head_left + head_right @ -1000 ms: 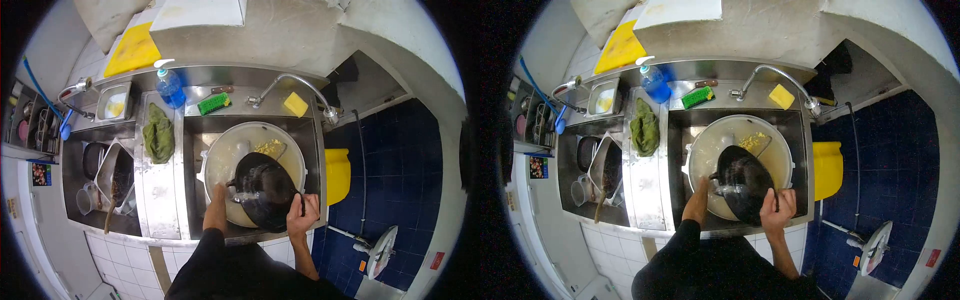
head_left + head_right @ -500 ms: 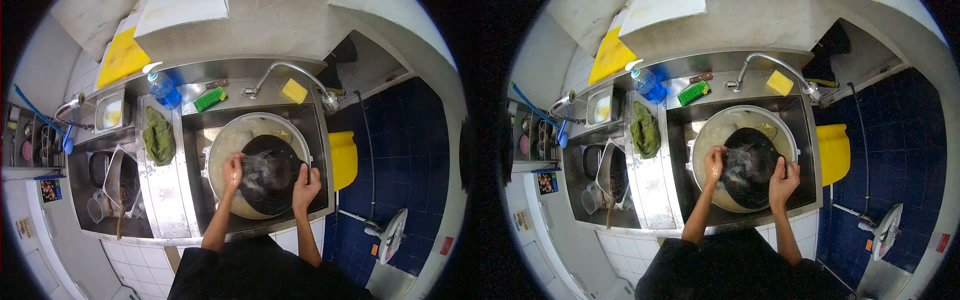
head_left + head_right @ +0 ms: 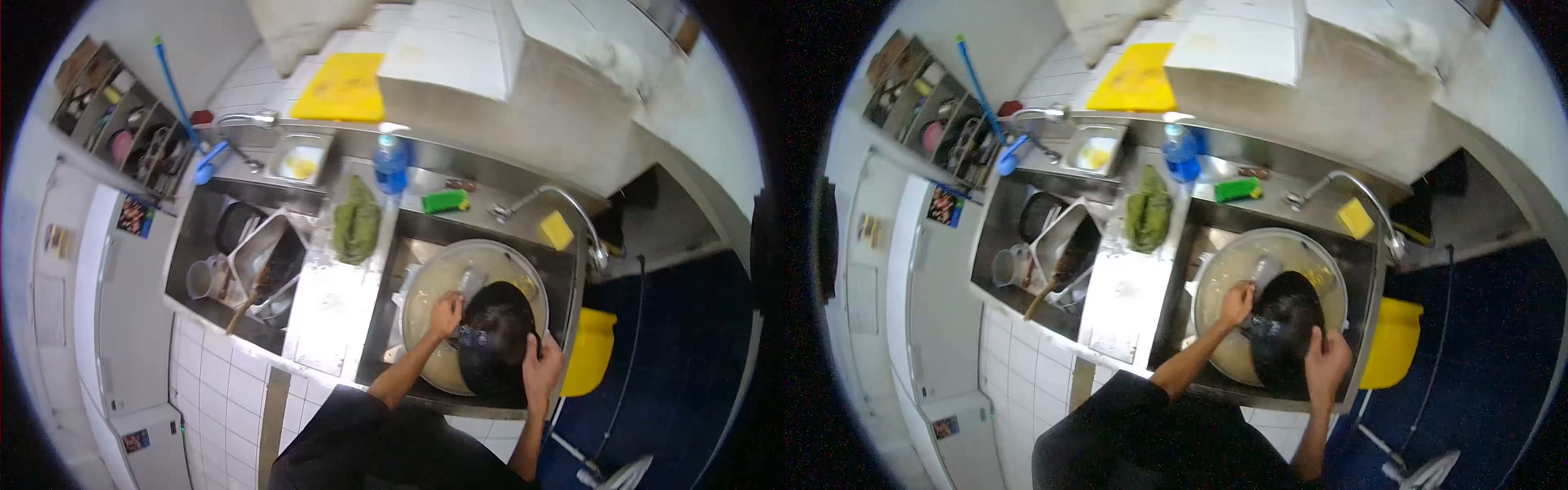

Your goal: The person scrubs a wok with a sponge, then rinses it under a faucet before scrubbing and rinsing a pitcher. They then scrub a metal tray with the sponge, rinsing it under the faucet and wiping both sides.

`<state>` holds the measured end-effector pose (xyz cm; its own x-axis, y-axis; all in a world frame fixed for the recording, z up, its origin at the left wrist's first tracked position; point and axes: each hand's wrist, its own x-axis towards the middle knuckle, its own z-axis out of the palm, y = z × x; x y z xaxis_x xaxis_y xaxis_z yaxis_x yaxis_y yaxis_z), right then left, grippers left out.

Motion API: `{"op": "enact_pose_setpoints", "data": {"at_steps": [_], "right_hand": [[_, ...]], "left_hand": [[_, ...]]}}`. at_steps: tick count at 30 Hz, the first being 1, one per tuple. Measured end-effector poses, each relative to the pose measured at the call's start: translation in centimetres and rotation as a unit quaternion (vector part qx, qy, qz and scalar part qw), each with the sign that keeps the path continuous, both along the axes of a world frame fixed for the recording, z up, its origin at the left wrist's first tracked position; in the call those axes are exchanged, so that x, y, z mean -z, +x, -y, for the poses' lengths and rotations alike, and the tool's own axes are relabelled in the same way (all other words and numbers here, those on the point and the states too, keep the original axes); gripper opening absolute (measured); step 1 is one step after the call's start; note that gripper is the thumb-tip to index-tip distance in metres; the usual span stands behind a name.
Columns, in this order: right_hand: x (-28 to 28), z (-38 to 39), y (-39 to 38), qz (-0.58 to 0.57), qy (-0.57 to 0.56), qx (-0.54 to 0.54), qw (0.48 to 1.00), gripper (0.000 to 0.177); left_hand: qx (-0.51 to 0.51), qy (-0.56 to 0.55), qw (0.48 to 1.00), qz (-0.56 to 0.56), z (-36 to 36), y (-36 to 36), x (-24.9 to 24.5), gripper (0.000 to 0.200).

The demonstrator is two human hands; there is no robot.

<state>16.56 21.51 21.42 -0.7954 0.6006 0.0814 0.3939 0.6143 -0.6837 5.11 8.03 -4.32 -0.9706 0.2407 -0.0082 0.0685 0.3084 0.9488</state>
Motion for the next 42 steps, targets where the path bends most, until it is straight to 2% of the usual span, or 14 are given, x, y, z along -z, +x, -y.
{"op": "enact_pose_setpoints", "data": {"at_steps": [3,5,9,14,18,20,25,27,29,31,34,37,40,42], "right_hand": [[-5.5,2.5,0.4,-0.016,0.053,0.005,0.998,0.038],[-6.5,3.0,0.8,-0.043,0.074,0.017,0.996,0.042],[-5.9,3.2,1.8,-0.099,0.108,0.093,0.985,0.049],[-3.6,5.0,2.8,-0.217,-0.053,0.224,0.949,0.047],[-2.8,9.8,2.6,-0.287,-0.193,0.319,0.883,0.041],[-1.8,11.6,2.4,-0.290,-0.197,0.349,0.869,0.034],[-5.0,19.3,-0.7,-0.284,-0.236,0.343,0.864,0.031],[-3.8,20.6,-0.6,-0.275,-0.245,0.346,0.863,0.031],[-1.9,22.0,-0.9,-0.258,-0.309,0.342,0.849,0.031],[0.7,24.0,-1.5,-0.241,-0.337,0.341,0.844,0.027],[5.2,26.5,-2.0,-0.254,-0.493,0.302,0.775,0.022],[9.1,28.9,-1.9,-0.266,-0.506,0.280,0.772,0.021],[10.1,30.5,-2.4,-0.228,-0.521,0.294,0.768,0.022],[9.9,31.2,-2.0,-0.175,-0.535,0.289,0.775,0.023]], "left_hand": [[-0.092,-0.058,0.990,-0.087,1.8,-0.8,-0.3,0.025],[0.081,-0.011,0.993,0.083,3.6,-1.9,-3.2,0.025],[0.027,0.058,0.998,0.012,9.6,-6.4,-10.1,0.026],[-0.060,0.178,0.982,-0.033,22.6,-17.4,-14.9,0.021],[-0.285,0.160,0.943,-0.059,32.5,-29.1,-20.4,0.038],[-0.369,0.308,0.876,-0.047,33.2,-32.5,-25.4,0.049],[-0.246,0.195,0.948,-0.051,34.1,-42.3,-21.0,0.048],[-0.216,0.385,0.893,-0.083,34.9,-39.9,-18.8,0.043],[-0.220,0.273,0.935,-0.058,36.5,-38.9,-14.7,0.039],[-0.162,-0.090,0.981,-0.063,37.7,-39.8,-11.0,0.043],[-0.055,-0.390,0.916,-0.069,36.4,-40.9,-10.0,0.057],[-0.062,-0.413,0.908,-0.024,35.1,-41.6,-10.4,0.066],[0.057,-0.489,0.866,-0.086,35.1,-47.0,-1.4,0.063],[0.004,-0.393,0.919,-0.022,35.0,-46.8,-3.3,0.057]]}}
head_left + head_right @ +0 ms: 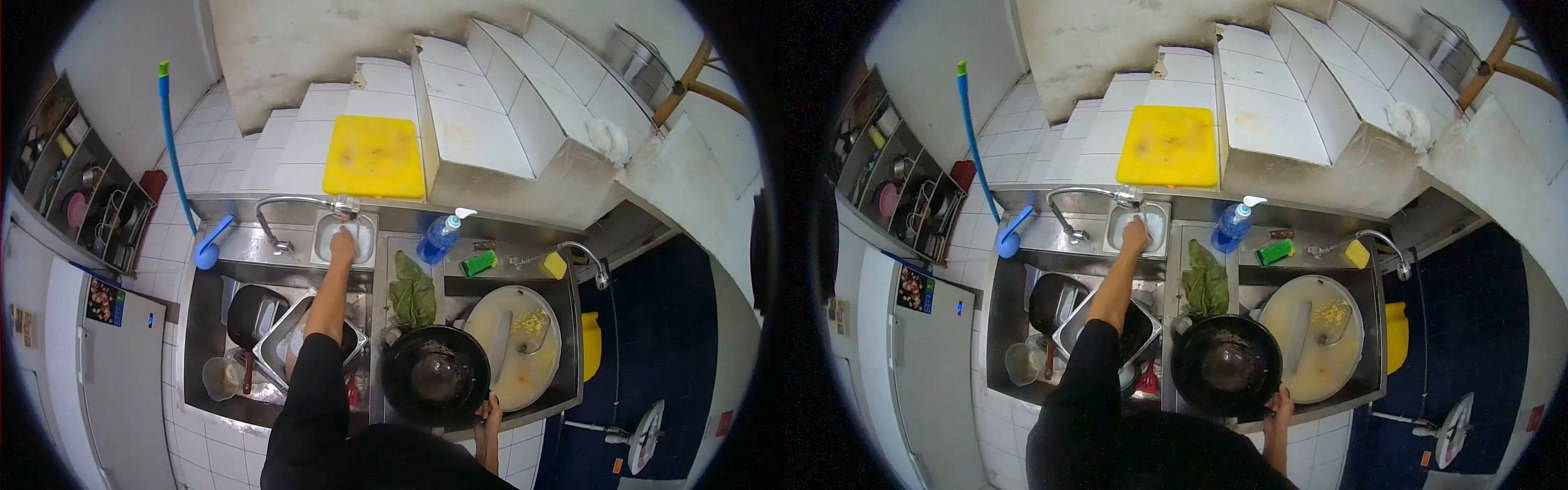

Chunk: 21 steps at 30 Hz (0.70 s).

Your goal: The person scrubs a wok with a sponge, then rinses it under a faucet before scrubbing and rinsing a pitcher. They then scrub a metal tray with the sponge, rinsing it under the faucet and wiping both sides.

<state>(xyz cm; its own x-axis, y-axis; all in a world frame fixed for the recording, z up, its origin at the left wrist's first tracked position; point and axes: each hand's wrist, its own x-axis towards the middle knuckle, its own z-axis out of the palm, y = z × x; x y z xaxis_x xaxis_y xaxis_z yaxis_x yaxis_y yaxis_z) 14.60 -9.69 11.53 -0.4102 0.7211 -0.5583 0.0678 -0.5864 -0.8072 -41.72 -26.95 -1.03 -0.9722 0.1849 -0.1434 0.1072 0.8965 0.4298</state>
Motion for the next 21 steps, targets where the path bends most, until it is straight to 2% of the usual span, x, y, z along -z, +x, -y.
{"op": "enact_pose_setpoints", "data": {"at_steps": [2,3,4,5,6,7,8,9,10,11,12,13,14,15,16,17,18,19,20,21], "right_hand": [[1.0,-0.5,0.8,0.021,0.021,-0.009,1.000,0.021],[0.1,-0.4,0.0,0.099,0.060,-0.039,0.992,0.023],[-0.3,-0.1,-0.1,0.178,0.096,-0.071,0.977,0.028],[3.3,-0.4,1.2,0.198,0.209,-0.059,0.956,0.046],[2.7,-0.1,1.2,0.204,0.201,-0.061,0.956,0.046],[0.5,-0.1,-0.1,0.227,0.178,-0.133,0.948,0.038],[-0.7,-0.2,-0.8,0.248,0.156,-0.204,0.934,0.032],[-0.3,-0.7,-0.7,0.229,0.138,-0.240,0.933,0.033],[-0.5,-0.7,-1.0,0.230,0.139,-0.240,0.933,0.033],[-0.9,-0.8,-1.5,0.209,0.114,-0.279,0.930,0.032],[-1.2,-1.1,-1.9,0.188,0.087,-0.317,0.926,0.031],[-0.6,-2.0,-2.1,0.270,0.079,-0.380,0.881,0.033],[-1.1,-2.0,-2.9,0.270,0.078,-0.380,0.881,0.033],[-1.6,-1.7,-4.1,0.277,0.016,-0.409,0.869,0.038],[-1.9,-1.4,-4.5,0.281,-0.048,-0.436,0.854,0.043],[1.1,-2.3,-4.4,0.245,-0.107,-0.508,0.819,0.052],[2.3,-1.9,-4.6,0.242,-0.115,-0.506,0.820,0.052],[2.8,-1.2,-5.2,0.189,-0.103,-0.494,0.843,0.050],[3.0,-0.3,-5.9,0.138,-0.092,-0.478,0.863,0.047],[1.9,0.9,-7.1,0.143,-0.080,-0.474,0.865,0.044]], "left_hand": [[0.025,0.040,0.999,-0.001,0.4,-1.9,1.5,0.047],[0.049,0.018,0.998,-0.027,0.7,-0.2,-2.5,0.043],[0.054,0.012,0.998,-0.022,0.7,0.5,-4.6,0.043],[0.058,-0.008,0.998,-0.015,0.7,0.5,-6.0,0.045],[0.059,-0.026,0.998,-0.008,0.7,0.4,-6.4,0.047],[0.042,-0.035,0.998,-0.014,0.6,0.2,-5.7,0.052],[0.085,-0.042,0.991,-0.093,0.9,-0.9,-1.0,0.050],[0.122,-0.056,0.975,-0.179,1.2,-2.0,3.7,0.048],[0.151,-0.075,0.949,-0.265,1.4,-3.1,8.2,0.047],[0.219,-0.107,0.937,-0.249,1.7,-2.8,6.4,0.044],[0.219,-0.105,0.937,-0.250,1.5,-2.6,4.3,0.044],[0.165,-0.047,0.979,-0.107,1.2,-2.5,1.9,0.043],[0.106,0.011,0.993,0.041,1.2,-2.0,-0.3,0.042],[0.066,0.051,0.996,0.012,1.5,-0.8,-2.5,0.045],[0.067,0.046,0.997,0.014,1.9,0.6,-4.8,0.045],[0.044,0.110,0.993,-0.009,2.6,2.5,-7.2,0.048],[0.023,0.173,0.984,-0.032,3.1,4.5,-9.5,0.052],[0.027,0.238,0.970,-0.051,3.9,7.1,-11.1,0.053],[0.048,0.260,0.961,-0.077,4.5,10.3,-12.5,0.048],[0.067,0.281,0.952,-0.100,5.2,13.6,-13.0,0.044]]}}
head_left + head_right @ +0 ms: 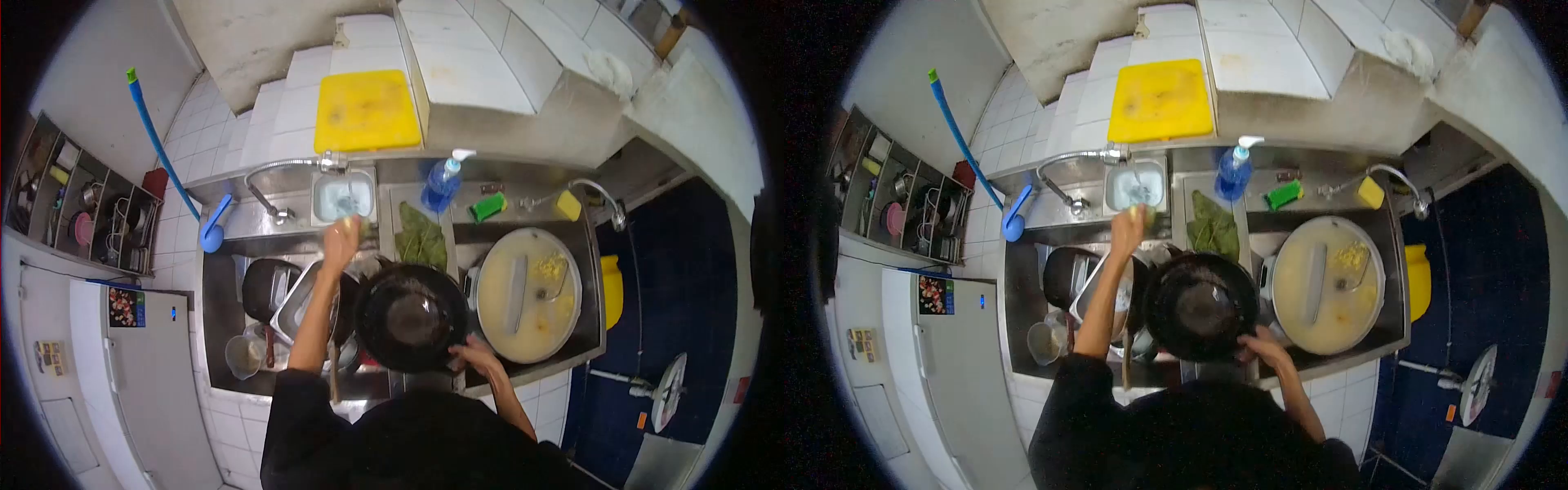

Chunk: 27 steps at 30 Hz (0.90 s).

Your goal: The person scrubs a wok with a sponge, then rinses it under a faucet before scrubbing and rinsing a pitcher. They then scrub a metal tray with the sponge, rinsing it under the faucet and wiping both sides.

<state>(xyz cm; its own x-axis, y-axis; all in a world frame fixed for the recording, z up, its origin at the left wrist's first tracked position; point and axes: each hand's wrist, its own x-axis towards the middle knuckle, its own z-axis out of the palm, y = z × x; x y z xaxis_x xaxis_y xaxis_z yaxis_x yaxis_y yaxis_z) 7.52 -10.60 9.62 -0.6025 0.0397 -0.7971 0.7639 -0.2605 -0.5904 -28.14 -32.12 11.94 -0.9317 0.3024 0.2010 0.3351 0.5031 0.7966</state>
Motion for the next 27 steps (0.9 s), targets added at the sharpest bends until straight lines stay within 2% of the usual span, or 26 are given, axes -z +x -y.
{"op": "enact_pose_setpoints", "data": {"at_steps": [1,2,3,4,5,6,7,8,9,10,11,13,14,15,16,17,18,19,20,21,22,23,25,26,27], "right_hand": [[-1.1,1.1,-1.3,0.001,0.012,0.001,1.000,0.040],[-0.3,1.9,-1.9,0.003,0.026,-0.011,1.000,0.038],[0.7,2.8,-2.4,0.002,0.040,-0.025,0.999,0.037],[0.3,3.7,-3.2,0.006,0.030,-0.028,0.999,0.037],[-0.6,4.7,-4.2,-0.004,0.017,0.006,1.000,0.036],[-1.0,5.6,-4.9,-0.016,0.007,0.038,0.999,0.034],[-1.0,6.2,-5.3,-0.020,0.004,0.033,0.999,0.034],[-1.0,6.7,-5.7,-0.032,0.019,0.021,0.999,0.033],[-0.8,7.3,-6.2,-0.044,0.035,0.009,0.998,0.031],[0.0,8.1,-6.3,-0.069,0.013,-0.014,0.997,0.028],[0.6,8.6,-6.2,-0.071,0.011,-0.023,0.997,0.028],[0.9,10.0,-6.3,-0.092,0.094,-0.074,0.989,0.025],[-1.8,10.4,-6.8,-0.099,0.105,-0.067,0.987,0.022],[-1.5,10.3,-6.8,-0.100,0.102,-0.075,0.987,0.022],[-0.8,9.6,-6.7,-0.111,0.131,-0.067,0.983,0.022],[-0.6,9.1,-6.8,-0.122,0.161,-0.054,0.978,0.022],[-3.2,8.6,-7.0,-0.122,0.164,-0.020,0.979,0.022],[-3.0,8.0,-7.2,-0.128,0.170,-0.018,0.977,0.022],[-2.1,7.6,-7.0,-0.117,0.169,-0.005,0.979,0.022],[-1.2,7.5,-6.7,-0.104,0.167,0.008,0.980,0.022],[-0.8,8.1,-6.7,-0.123,0.122,-0.001,0.985,0.020],[-0.3,8.9,-6.4,-0.128,0.125,-0.032,0.983,0.019],[0.1,10.5,-5.8,-0.133,0.214,-0.076,0.965,0.016],[-0.3,10.3,-5.6,-0.130,0.216,-0.081,0.964,0.016],[-3.3,10.3,-5.9,-0.137,0.239,-0.110,0.955,0.016]], "left_hand": [[0.091,0.024,0.996,0.002,0.7,2.8,0.7,0.032],[0.113,0.012,0.993,0.034,1.3,6.3,1.4,0.020],[0.183,0.012,0.983,-0.003,1.7,9.1,1.4,0.027],[0.248,-0.059,0.967,-0.004,2.5,11.2,1.1,0.043],[0.232,-0.189,0.952,-0.072,3.6,13.4,3.5,0.053],[0.212,-0.314,0.922,-0.087,4.8,16.1,5.7,0.063],[0.197,-0.372,0.905,-0.059,6.0,18.7,7.0,0.067],[0.195,-0.421,0.885,0.025,6.2,20.6,6.0,0.066],[0.131,-0.297,0.932,0.161,5.9,22.1,6.6,0.056],[0.137,-0.239,0.936,0.220,5.5,23.0,5.5,0.042],[0.107,-0.166,0.958,0.208,4.8,24.1,6.9,0.032],[0.092,-0.047,0.982,0.159,3.8,23.3,7.7,0.031],[0.091,-0.041,0.992,0.074,4.2,21.9,9.5,0.029],[0.092,-0.036,0.995,-0.011,4.7,20.3,10.9,0.028],[0.058,-0.183,0.981,-0.007,5.2,18.9,7.4,0.028],[0.014,-0.266,0.964,-0.019,6.3,18.2,6.0,0.027],[0.016,-0.295,0.955,0.003,7.6,18.4,5.9,0.028],[0.017,-0.322,0.946,0.021,8.0,18.9,5.8,0.029],[0.021,-0.262,0.961,0.087,8.1,20.6,5.8,0.027],[0.081,-0.281,0.932,0.213,7.2,21.4,5.0,0.028],[0.114,-0.207,0.950,0.204,6.0,22.6,6.1,0.029],[0.146,-0.131,0.961,0.195,4.8,23.4,7.2,0.030],[0.076,0.052,0.967,0.236,2.6,21.8,8.4,0.031],[-0.005,0.032,0.995,0.090,2.7,20.3,8.8,0.029],[-0.028,-0.010,0.999,0.024,3.6,18.4,8.5,0.026]]}}
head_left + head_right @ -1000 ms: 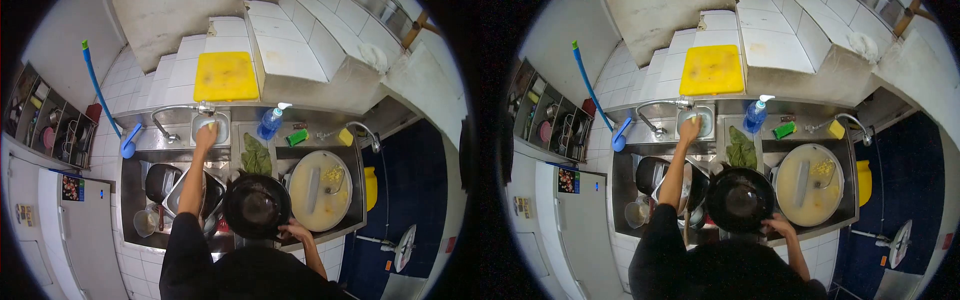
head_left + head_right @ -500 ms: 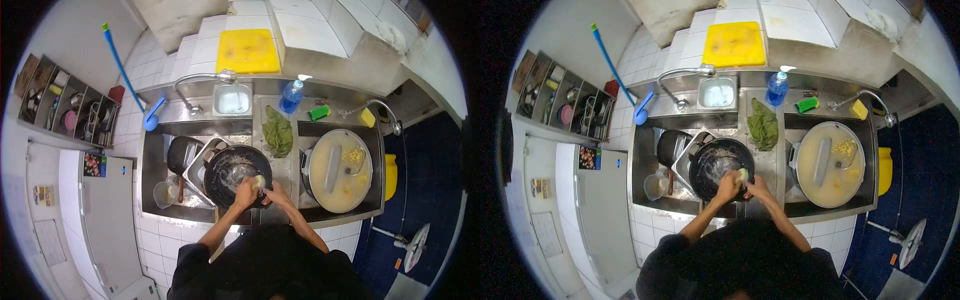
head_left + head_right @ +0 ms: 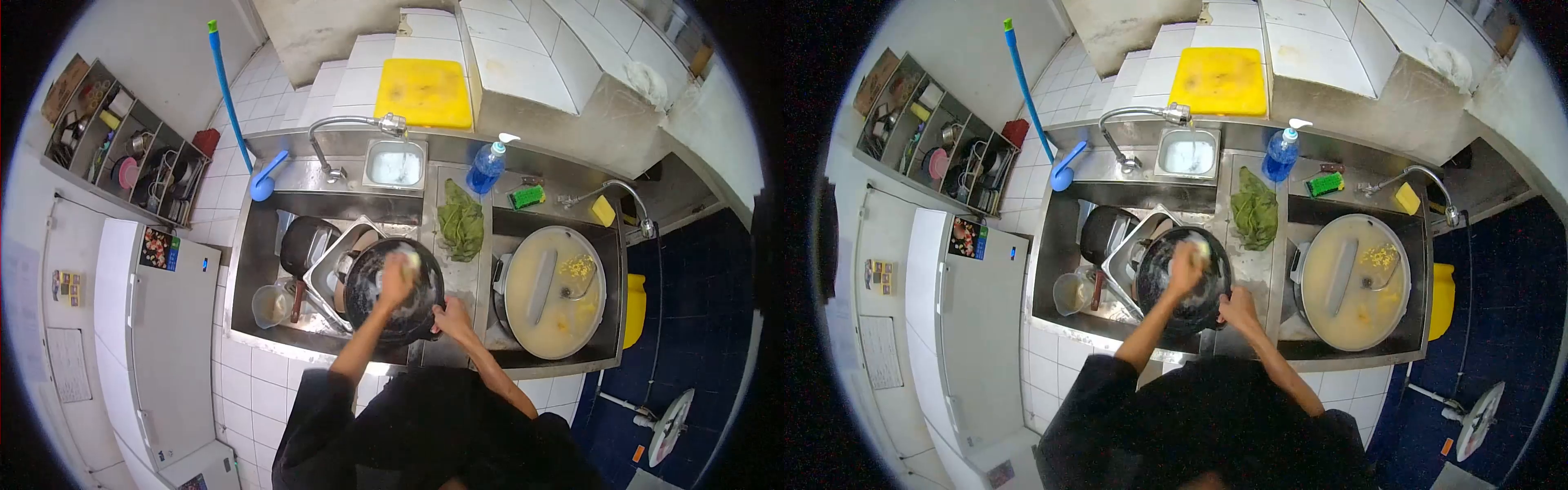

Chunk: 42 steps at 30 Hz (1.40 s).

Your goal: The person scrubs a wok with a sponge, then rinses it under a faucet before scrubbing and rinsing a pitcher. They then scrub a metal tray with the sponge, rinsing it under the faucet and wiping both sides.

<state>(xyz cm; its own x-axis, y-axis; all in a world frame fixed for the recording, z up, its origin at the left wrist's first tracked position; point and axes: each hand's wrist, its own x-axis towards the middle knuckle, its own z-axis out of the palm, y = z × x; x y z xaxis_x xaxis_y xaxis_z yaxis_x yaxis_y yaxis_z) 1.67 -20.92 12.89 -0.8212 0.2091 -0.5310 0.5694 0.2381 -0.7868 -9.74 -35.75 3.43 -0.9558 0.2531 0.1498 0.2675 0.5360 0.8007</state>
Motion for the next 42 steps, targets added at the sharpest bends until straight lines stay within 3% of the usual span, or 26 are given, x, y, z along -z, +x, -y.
{"op": "enact_pose_setpoints", "data": {"at_steps": [2,3,5,6,7,8,10,12,14,16,17,19,20,21,22,24,26,28,30,32,34,36,38,40,41,42], "right_hand": [[-1.8,-0.4,-0.3,-0.010,0.030,-0.024,0.999,0.016],[-1.8,-1.5,-0.4,-0.013,-0.013,0.020,1.000,0.016],[-1.5,-2.4,-0.8,-0.019,-0.073,0.083,0.994,0.016],[-1.1,-1.9,-0.9,-0.021,-0.074,0.082,0.994,0.016],[-0.6,-0.8,-0.8,-0.029,-0.053,0.060,0.996,0.016],[0.4,0.3,-0.4,-0.036,-0.034,0.038,0.998,0.016],[2.4,1.1,0.1,-0.029,0.009,0.022,0.999,0.017],[-1.0,1.1,0.2,-0.031,0.050,-0.034,0.998,0.019],[-2.7,0.2,0.2,-0.029,0.053,-0.031,0.998,0.021],[-2.7,-1.1,-0.1,-0.054,0.023,0.061,0.996,0.023],[-4.2,-1.1,-0.1,-0.064,0.019,0.068,0.995,0.020],[-2.4,-0.4,-0.2,-0.094,0.057,0.029,0.993,0.020],[-1.1,0.4,-0.2,-0.121,0.096,-0.003,0.988,0.019],[0.3,1.4,0.2,-0.113,0.117,-0.001,0.987,0.016],[-0.1,1.9,0.2,-0.121,0.106,-0.008,0.987,0.016],[-2.9,2.6,1.1,-0.094,0.077,-0.047,0.992,0.019],[-4.5,3.4,1.0,-0.095,0.083,-0.043,0.991,0.018],[-4.8,3.3,0.6,-0.161,0.076,-0.037,0.983,0.018],[-3.9,3.4,-0.8,-0.145,0.075,-0.028,0.986,0.016],[-4.8,4.2,-1.6,-0.160,0.114,-0.049,0.979,0.013],[-4.8,5.6,-1.9,-0.177,0.142,-0.093,0.969,0.011],[-4.6,8.2,-2.8,-0.303,0.294,-0.075,0.903,0.010],[-4.7,9.8,-4.0,-0.282,0.285,-0.058,0.914,0.012],[-4.0,11.2,-5.6,-0.229,0.235,-0.020,0.945,0.019],[-3.9,12.3,-6.7,-0.203,0.210,0.000,0.956,0.022],[-3.7,13.7,-7.1,-0.194,0.221,-0.001,0.956,0.022]], "left_hand": [[-0.031,-0.192,0.981,-0.007,2.5,-1.0,-4.1,0.026],[-0.032,-0.187,0.982,-0.013,2.8,-0.6,-4.5,0.026],[0.015,-0.194,0.959,0.207,4.0,2.9,-4.1,0.030],[0.086,-0.205,0.956,0.192,3.3,4.2,-0.6,0.034],[0.121,-0.155,0.964,0.182,1.8,5.5,0.3,0.032],[0.120,-0.047,0.963,0.236,0.0,5.4,-1.7,0.028],[0.061,0.151,0.967,0.196,-1.8,3.3,1.7,0.025],[-0.016,0.104,0.994,0.009,-0.5,0.0,1.5,0.026],[-0.073,-0.105,0.991,-0.032,2.6,-0.4,-3.0,0.030],[-0.054,-0.231,0.970,-0.059,4.9,1.9,-4.2,0.031],[-0.026,-0.257,0.964,0.071,5.1,3.4,-3.8,0.034],[0.058,-0.192,0.958,0.204,3.0,6.5,-3.6,0.035],[0.057,-0.083,0.954,0.283,1.2,7.1,-3.3,0.031],[0.064,0.117,0.950,0.281,-0.2,6.9,1.7,0.022],[0.011,0.164,0.926,0.339,-1.4,6.2,-1.0,0.017],[-0.053,0.328,0.880,0.338,-1.7,3.7,-0.6,0.014],[-0.095,0.246,0.962,0.073,-0.1,0.7,2.4,0.014],[-0.080,0.249,0.951,0.163,1.1,0.8,0.1,0.015],[-0.009,0.234,0.931,0.280,0.9,4.0,-4.2,0.018],[0.038,0.298,0.892,0.339,1.4,4.1,-7.7,0.018],[-0.010,0.414,0.847,0.334,2.1,1.1,-4.6,0.016],[-0.110,0.293,0.947,0.068,2.9,-1.1,-4.9,0.016],[-0.105,0.139,0.985,-0.019,5.0,-0.3,-3.9,0.019],[-0.026,0.021,0.999,0.038,8.9,2.4,-3.4,0.020],[-0.018,0.026,0.999,0.038,10.7,2.0,-3.1,0.020],[0.019,0.079,0.988,0.130,11.9,2.4,-2.5,0.020]]}}
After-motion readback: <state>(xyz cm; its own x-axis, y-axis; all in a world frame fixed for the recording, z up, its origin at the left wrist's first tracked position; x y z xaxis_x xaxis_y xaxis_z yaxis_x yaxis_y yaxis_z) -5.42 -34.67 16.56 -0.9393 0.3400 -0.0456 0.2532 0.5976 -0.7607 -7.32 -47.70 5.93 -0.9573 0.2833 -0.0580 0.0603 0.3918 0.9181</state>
